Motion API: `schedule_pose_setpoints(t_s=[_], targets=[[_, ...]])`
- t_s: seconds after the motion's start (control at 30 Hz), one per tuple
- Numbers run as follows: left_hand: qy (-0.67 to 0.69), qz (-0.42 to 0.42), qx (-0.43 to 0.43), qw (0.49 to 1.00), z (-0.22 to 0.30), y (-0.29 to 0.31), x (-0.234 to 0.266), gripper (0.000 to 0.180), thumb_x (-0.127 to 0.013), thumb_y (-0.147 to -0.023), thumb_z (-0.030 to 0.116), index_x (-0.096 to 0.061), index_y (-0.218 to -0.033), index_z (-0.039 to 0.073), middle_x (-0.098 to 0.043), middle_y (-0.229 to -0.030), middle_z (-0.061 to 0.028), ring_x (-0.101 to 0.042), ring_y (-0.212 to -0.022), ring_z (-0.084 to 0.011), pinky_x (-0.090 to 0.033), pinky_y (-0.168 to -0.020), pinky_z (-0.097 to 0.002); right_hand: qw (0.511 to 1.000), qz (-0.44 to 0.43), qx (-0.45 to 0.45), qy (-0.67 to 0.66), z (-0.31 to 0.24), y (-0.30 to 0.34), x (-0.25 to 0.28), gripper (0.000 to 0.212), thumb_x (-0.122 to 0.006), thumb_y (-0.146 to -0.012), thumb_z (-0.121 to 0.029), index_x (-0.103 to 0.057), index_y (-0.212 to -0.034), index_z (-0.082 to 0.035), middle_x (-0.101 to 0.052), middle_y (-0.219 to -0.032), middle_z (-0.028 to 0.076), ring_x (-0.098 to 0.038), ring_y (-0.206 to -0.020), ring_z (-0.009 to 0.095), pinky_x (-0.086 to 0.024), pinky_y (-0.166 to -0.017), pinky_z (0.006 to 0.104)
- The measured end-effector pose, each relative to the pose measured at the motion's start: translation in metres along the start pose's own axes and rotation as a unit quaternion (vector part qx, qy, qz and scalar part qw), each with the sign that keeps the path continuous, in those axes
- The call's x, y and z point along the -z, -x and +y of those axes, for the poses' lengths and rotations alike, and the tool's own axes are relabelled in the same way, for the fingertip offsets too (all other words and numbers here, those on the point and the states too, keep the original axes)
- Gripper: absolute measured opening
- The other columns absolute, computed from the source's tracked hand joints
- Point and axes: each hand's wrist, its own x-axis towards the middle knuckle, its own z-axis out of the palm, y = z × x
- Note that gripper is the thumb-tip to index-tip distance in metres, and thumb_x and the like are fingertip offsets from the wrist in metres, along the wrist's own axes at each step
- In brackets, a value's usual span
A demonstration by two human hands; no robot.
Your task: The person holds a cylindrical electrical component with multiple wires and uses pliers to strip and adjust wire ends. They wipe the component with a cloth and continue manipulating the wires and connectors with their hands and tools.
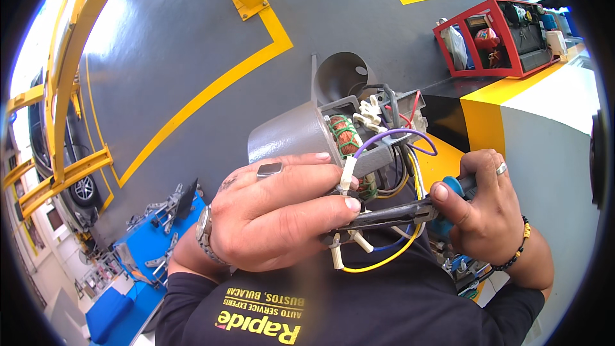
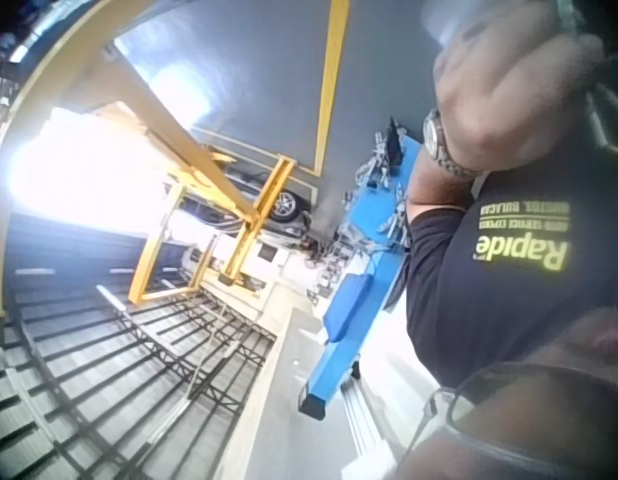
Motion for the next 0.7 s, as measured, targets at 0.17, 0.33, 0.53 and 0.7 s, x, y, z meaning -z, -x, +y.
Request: schedule_pose_setpoints(t_s=[0.17, 0.33, 0.53, 0.7], targets=[[0.007, 0.01, -0.006, 1.0, -0.002, 0.001, -0.003, 0.041, -0.087, -0.065, 0.002, -0.075, -0.105, 0.002, -0.074, -0.1, -0.0178, -0.076, -0.086, -0.0329, -0.063, -0.089, -0.0427, 1.0, 0.006, 0.003, 0.026, -0.001, 0.001, 0.0, 0.08, -0.075, -0.077, -0.009, -0.058, -0.147, -0.044, -0.045, -0.095, 0.01, -0.05, -0.083, 0.027, -0.043, -0.07, 0.037], [-0.002, 0.013, 0.006, 1.0, 0.001, 0.001, -0.004, 0.041, -0.087, -0.066, 0.002, -0.075, -0.106, 0.003, -0.075, -0.102, -0.0175, -0.077, -0.089, -0.0322, -0.063, -0.091, -0.0426, 0.999, 0.008, 0.001, 0.036, -0.003, 0.004, -0.006, 0.079, -0.071, -0.081, -0.009, -0.055, -0.149, -0.045, -0.045, -0.09, 0.01, -0.05, -0.077, 0.027, -0.044, -0.065, 0.0367], [-0.015, 0.001, 0.016, 1.0, 0.005, 0.001, -0.001, 0.041, -0.086, -0.066, 0.001, -0.075, -0.105, 0.004, -0.075, -0.105, -0.0171, -0.076, -0.092, -0.0319, -0.062, -0.092, -0.0424, 0.998, -0.005, -0.012, 0.059, -0.015, 0.015, -0.01, 0.078, -0.068, -0.084, -0.01, -0.051, -0.152, -0.044, -0.044, -0.083, 0.011, -0.049, -0.068, 0.027, -0.042, -0.056, 0.035], [-0.009, 0.013, 0.018, 1.0, 0.005, 0.001, -0.003, 0.041, -0.086, -0.065, 0.001, -0.075, -0.105, 0.004, -0.075, -0.103, -0.0166, -0.076, -0.091, -0.0318, -0.063, -0.09, -0.042, 0.999, 0.002, -0.035, 0.042, -0.025, 0.016, -0.011, 0.078, -0.068, -0.083, -0.008, -0.053, -0.151, -0.041, -0.045, -0.085, 0.011, -0.051, -0.071, 0.027, -0.044, -0.058, 0.0364]])
